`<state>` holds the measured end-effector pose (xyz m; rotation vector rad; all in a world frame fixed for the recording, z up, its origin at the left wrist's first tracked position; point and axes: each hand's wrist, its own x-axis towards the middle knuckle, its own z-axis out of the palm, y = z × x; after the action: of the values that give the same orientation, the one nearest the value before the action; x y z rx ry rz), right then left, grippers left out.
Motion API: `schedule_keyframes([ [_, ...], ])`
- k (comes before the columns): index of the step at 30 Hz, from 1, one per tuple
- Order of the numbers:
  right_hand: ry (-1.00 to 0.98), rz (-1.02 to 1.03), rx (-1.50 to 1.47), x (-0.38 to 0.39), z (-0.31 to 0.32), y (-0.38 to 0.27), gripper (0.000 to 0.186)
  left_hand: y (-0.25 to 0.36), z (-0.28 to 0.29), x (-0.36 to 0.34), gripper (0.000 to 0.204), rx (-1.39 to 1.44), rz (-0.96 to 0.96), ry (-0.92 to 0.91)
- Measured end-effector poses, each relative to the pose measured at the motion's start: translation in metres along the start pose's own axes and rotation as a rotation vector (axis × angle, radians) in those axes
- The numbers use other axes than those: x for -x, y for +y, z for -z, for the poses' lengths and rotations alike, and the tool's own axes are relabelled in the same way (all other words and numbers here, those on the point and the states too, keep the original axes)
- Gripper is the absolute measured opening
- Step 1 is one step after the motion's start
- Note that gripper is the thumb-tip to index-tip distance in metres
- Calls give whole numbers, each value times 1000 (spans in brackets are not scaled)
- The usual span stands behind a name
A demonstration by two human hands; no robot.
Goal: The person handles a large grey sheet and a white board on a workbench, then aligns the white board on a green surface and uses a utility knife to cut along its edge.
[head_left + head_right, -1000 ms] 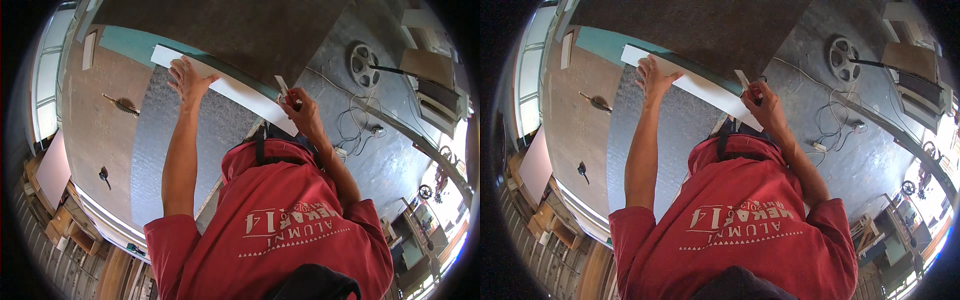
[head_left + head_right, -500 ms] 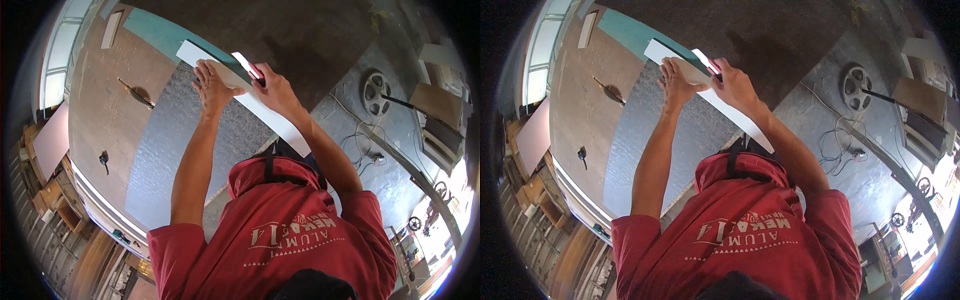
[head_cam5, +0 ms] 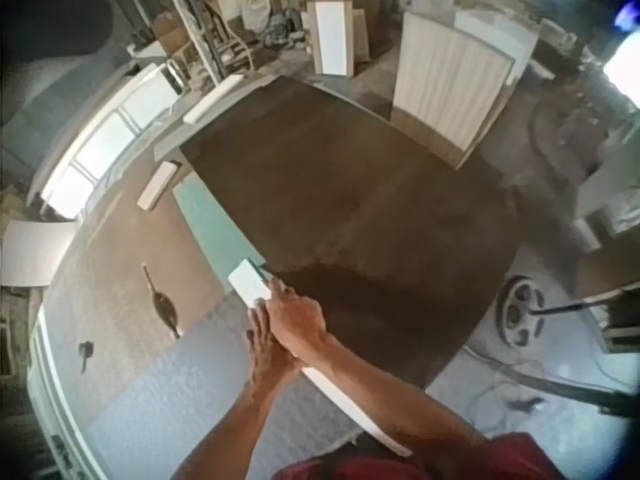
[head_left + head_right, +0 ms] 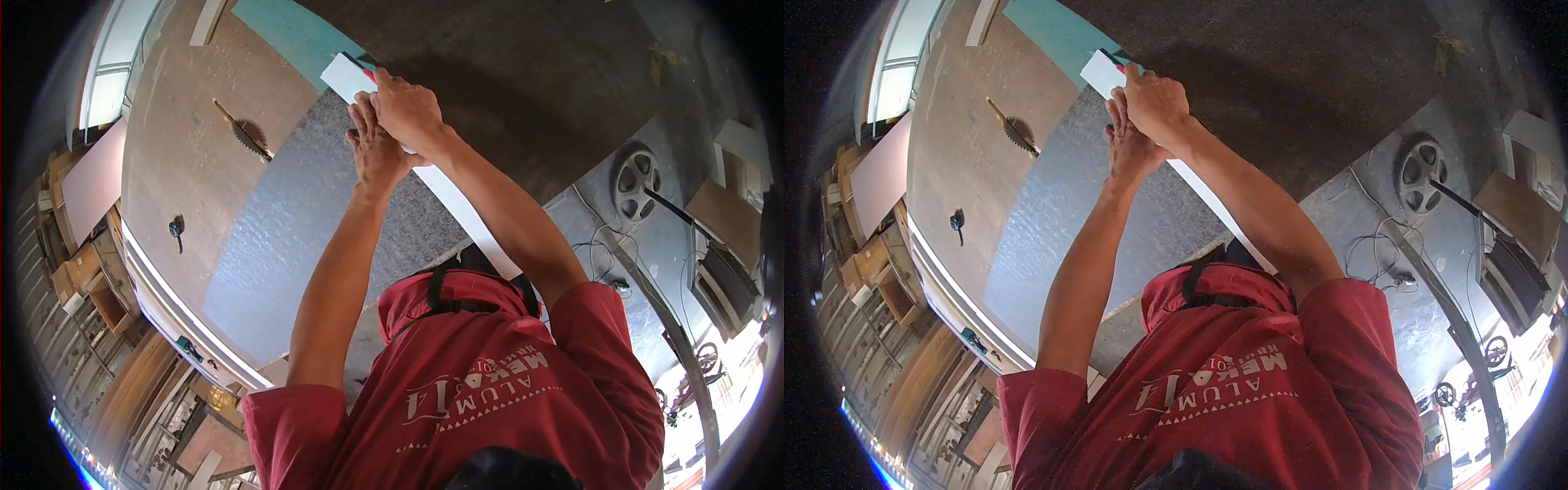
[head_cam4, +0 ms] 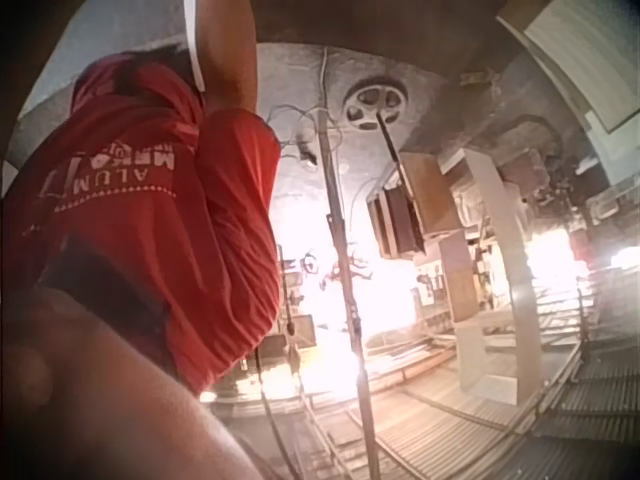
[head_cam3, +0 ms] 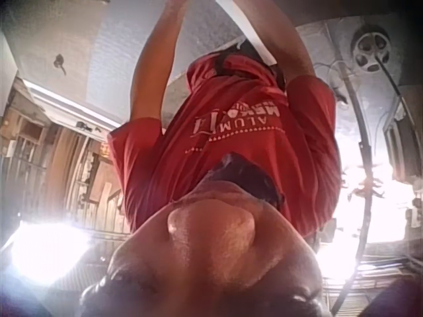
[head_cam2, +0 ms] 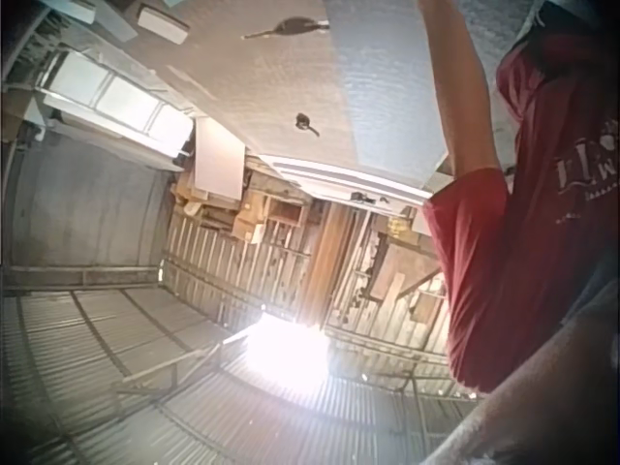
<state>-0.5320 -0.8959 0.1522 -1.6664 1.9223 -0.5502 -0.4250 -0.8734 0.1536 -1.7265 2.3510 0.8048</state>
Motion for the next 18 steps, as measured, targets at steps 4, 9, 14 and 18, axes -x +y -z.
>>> schedule_keyframes([
  [4,-3,-9,-22,1,-3,-1,31,-1,-1,0,148,13,-1,5],
  [9,0,17,-21,2,-2,2,33,0,-1,-1,149,3,6,-13],
  [14,-6,59,-6,-4,-3,3,32,0,-4,-2,151,-5,15,-6],
  [18,-49,57,-12,0,2,3,28,-3,-7,-2,151,-27,-4,11],
])
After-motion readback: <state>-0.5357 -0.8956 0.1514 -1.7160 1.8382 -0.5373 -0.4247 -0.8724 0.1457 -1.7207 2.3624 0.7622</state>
